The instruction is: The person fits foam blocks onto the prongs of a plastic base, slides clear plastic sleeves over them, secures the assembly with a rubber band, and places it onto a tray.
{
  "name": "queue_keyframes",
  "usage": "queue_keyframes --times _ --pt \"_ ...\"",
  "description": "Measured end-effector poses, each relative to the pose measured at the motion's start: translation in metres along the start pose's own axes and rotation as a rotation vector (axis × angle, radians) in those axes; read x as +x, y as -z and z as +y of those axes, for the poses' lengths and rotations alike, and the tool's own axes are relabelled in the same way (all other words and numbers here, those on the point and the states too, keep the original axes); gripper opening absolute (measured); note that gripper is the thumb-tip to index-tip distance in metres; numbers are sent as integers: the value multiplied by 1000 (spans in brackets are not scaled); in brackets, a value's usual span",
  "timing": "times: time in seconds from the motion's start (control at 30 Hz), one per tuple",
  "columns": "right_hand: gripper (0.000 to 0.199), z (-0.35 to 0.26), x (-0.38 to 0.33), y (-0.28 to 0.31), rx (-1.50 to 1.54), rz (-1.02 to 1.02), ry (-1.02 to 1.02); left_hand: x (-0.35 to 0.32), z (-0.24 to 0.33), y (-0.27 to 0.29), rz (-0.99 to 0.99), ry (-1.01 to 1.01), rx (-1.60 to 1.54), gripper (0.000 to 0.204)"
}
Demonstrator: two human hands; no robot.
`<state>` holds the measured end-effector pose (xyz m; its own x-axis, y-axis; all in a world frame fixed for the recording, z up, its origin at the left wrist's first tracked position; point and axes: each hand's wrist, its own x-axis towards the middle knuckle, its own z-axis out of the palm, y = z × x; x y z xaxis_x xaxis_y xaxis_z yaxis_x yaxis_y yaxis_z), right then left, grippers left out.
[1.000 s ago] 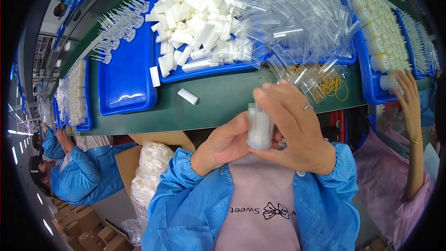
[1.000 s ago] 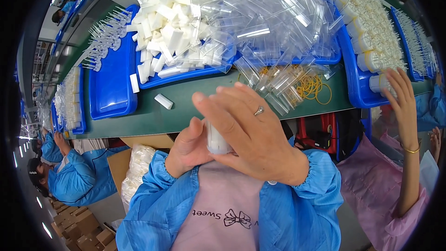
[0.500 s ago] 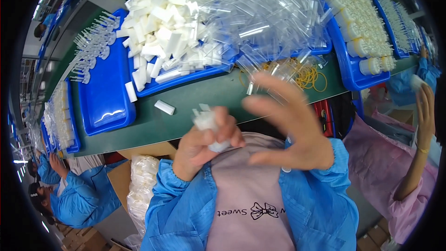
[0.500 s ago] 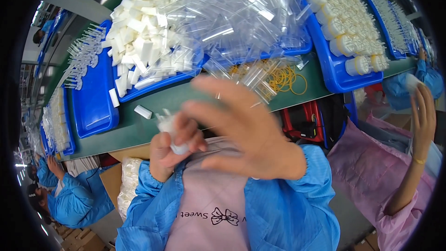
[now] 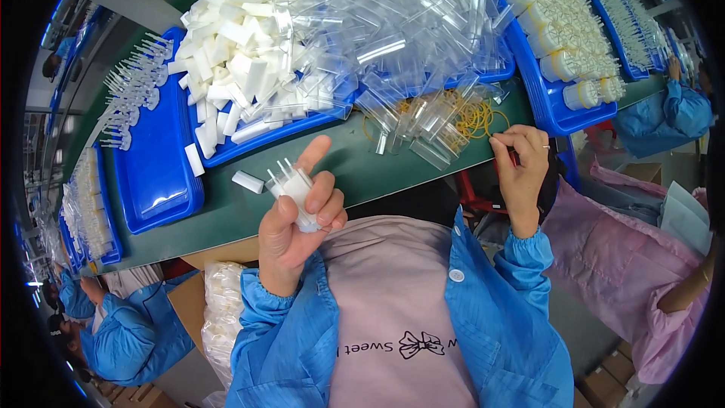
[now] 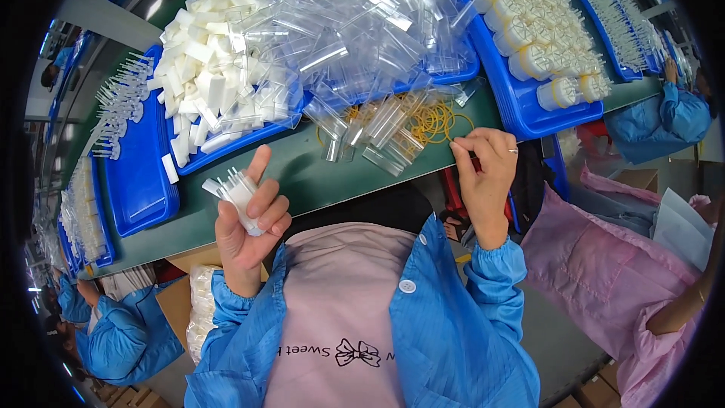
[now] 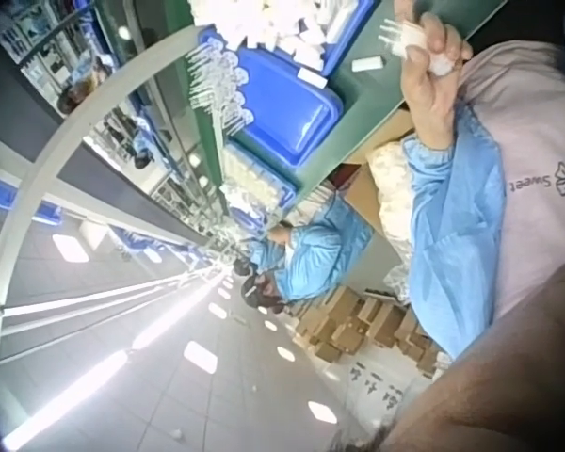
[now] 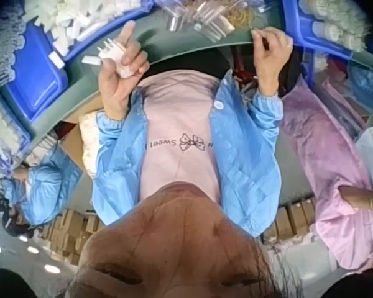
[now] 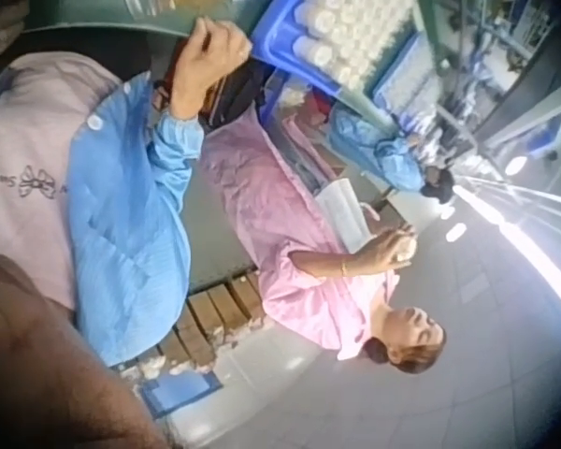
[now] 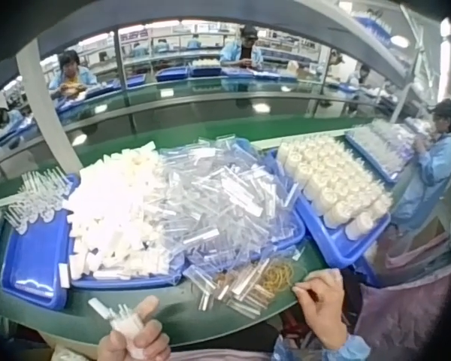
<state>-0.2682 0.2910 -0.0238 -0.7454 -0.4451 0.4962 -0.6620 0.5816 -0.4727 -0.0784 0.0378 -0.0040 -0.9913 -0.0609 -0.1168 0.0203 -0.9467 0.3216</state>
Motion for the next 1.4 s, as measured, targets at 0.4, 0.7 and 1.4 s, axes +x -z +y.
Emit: queue_keyframes --times 0.4,0.7,1.4 --pt "5 -77 -3 8 629 -134 -122 11 -33 -37 10 -50 1009 90" --pt "12 -105 13 4 1925 -553 -871 18 -45 -23 -4 -222 1701 34" --pt "13 -114 -1 12 1754 -802 122 7 -18 -2 -228 -93 -31 59"
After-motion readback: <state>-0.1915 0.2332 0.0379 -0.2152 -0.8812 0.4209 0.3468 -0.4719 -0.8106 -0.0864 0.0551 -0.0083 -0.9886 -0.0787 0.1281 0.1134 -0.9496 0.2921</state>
